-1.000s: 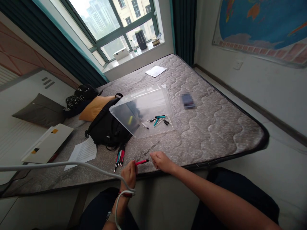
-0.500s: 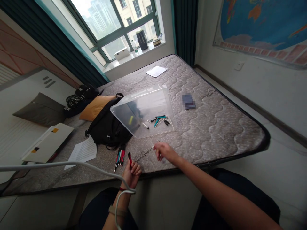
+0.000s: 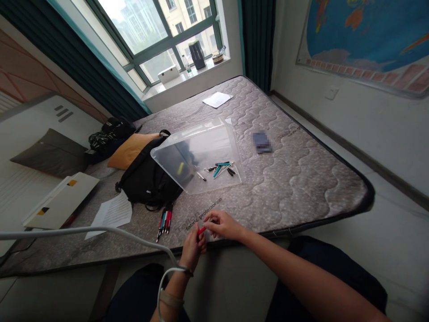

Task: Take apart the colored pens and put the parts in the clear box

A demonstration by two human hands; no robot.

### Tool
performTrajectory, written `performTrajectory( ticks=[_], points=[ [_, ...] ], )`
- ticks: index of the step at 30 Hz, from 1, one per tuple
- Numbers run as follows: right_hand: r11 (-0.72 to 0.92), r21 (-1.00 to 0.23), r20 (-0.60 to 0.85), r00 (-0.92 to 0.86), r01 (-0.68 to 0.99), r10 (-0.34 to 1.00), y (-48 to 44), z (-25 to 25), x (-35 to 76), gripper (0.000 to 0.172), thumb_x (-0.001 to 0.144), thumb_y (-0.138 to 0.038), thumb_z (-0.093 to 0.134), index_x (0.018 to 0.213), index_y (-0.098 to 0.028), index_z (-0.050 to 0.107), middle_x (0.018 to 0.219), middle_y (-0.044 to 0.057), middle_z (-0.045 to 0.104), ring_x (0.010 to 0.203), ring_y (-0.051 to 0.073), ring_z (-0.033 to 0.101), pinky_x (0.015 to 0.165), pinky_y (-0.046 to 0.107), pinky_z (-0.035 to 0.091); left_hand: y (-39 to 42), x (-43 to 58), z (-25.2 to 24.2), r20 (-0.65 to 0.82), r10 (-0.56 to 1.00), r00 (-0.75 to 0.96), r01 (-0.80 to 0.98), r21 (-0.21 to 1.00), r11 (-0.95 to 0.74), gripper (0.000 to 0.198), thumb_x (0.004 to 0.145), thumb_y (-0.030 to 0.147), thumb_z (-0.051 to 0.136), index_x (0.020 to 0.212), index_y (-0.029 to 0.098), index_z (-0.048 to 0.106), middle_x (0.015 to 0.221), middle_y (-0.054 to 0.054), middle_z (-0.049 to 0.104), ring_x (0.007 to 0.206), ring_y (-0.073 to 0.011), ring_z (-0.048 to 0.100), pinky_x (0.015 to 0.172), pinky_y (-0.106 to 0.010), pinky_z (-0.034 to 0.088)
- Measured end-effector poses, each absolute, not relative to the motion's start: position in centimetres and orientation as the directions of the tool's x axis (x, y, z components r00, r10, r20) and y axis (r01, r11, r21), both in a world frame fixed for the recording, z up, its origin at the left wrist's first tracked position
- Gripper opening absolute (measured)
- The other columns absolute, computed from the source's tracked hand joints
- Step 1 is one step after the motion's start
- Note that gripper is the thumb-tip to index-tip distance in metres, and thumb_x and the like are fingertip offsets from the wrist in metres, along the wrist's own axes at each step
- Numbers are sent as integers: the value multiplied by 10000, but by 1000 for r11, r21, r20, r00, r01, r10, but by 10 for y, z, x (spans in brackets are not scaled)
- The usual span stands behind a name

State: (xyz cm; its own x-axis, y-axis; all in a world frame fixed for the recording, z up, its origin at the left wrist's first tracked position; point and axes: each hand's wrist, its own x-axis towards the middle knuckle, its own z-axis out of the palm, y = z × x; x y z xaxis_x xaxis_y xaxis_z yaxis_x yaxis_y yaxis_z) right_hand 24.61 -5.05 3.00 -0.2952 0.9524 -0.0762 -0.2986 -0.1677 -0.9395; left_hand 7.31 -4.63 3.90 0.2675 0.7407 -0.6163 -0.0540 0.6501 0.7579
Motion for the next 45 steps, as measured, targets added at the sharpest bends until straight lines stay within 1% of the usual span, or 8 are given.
performTrajectory(
  ticks=[12, 18, 22, 26, 30, 35, 39, 45],
  points=[
    [-170, -972, -143, -169, -160, 975, -44, 35, 262, 300, 807, -456, 641, 757, -162, 612, 497, -43, 548, 415, 87, 489, 412, 189, 388, -44, 63, 23, -665, 681, 305, -45, 705, 708, 590, 715, 713, 632, 602, 226, 320, 410, 113, 260, 335, -40, 205, 342, -172, 137],
    [-211, -966, -140, -383, -150, 913, -41, 43, 276, 317, 762, -469, 686, 780, -160, 619, 545, -29, 577, 447, 99, 515, 419, 195, 393, -38, 61, 15, -679, 678, 282, -91, 685, 723, 555, 762, 669, 607, 613, 233, 296, 377, 118, 262, 287, -45, 191, 322, -174, 109],
    [-25, -842, -132, 161, -539, 978, -30, 48, 302, 285, 799, -467, 628, 870, -201, 555, 676, -38, 585, 525, 90, 527, 465, 189, 415, -36, 63, 14, -694, 671, 261, -82, 676, 732, 571, 755, 671, 608, 596, 238, 271, 357, 117, 244, 270, -50, 199, 315, -175, 101],
    [-2, -849, -255, 405, -529, 878, -22, 37, 312, 288, 809, -448, 575, 697, -204, 472, 567, -58, 496, 449, 75, 432, 414, 183, 338, -37, 64, 11, -677, 694, 244, -75, 700, 710, 581, 747, 683, 610, 583, 236, 278, 354, 114, 250, 271, -44, 198, 318, -171, 100],
    [-209, -932, -263, 158, -296, 952, -29, 23, 282, 281, 826, -424, 544, 663, -201, 494, 518, -50, 501, 426, 93, 457, 418, 206, 340, -37, 64, 8, -650, 721, 239, -46, 734, 677, 601, 737, 733, 581, 562, 234, 296, 333, 111, 237, 269, -41, 167, 317, -176, 89],
    [15, -992, -6, -163, 127, 987, -51, 22, 244, 167, 799, -340, 668, 836, -177, 664, 671, -13, 643, 610, 118, 577, 558, 210, 395, -40, 67, 13, -614, 731, 298, -8, 764, 646, 638, 741, 829, 454, 574, 219, 373, 346, 92, 294, 294, -35, 190, 344, -174, 100],
    [91, -977, 33, -284, 194, 958, -62, 23, 238, 215, 803, -257, 680, 1012, -204, 688, 738, -21, 680, 648, 113, 595, 613, 203, 412, -45, 73, 18, -634, 708, 311, 51, 755, 654, 690, 745, 874, 338, 605, 205, 435, 365, 75, 340, 306, -39, 223, 357, -178, 113],
    [128, -952, 45, -289, 277, 956, -57, 29, 248, 165, 804, -171, 655, 955, -187, 720, 799, 3, 680, 690, 117, 581, 640, 204, 409, -48, 78, 24, -607, 725, 325, 37, 774, 632, 670, 798, 821, 332, 763, 187, 548, 403, 86, 357, 309, -37, 172, 355, -181, 101]
  ],
)
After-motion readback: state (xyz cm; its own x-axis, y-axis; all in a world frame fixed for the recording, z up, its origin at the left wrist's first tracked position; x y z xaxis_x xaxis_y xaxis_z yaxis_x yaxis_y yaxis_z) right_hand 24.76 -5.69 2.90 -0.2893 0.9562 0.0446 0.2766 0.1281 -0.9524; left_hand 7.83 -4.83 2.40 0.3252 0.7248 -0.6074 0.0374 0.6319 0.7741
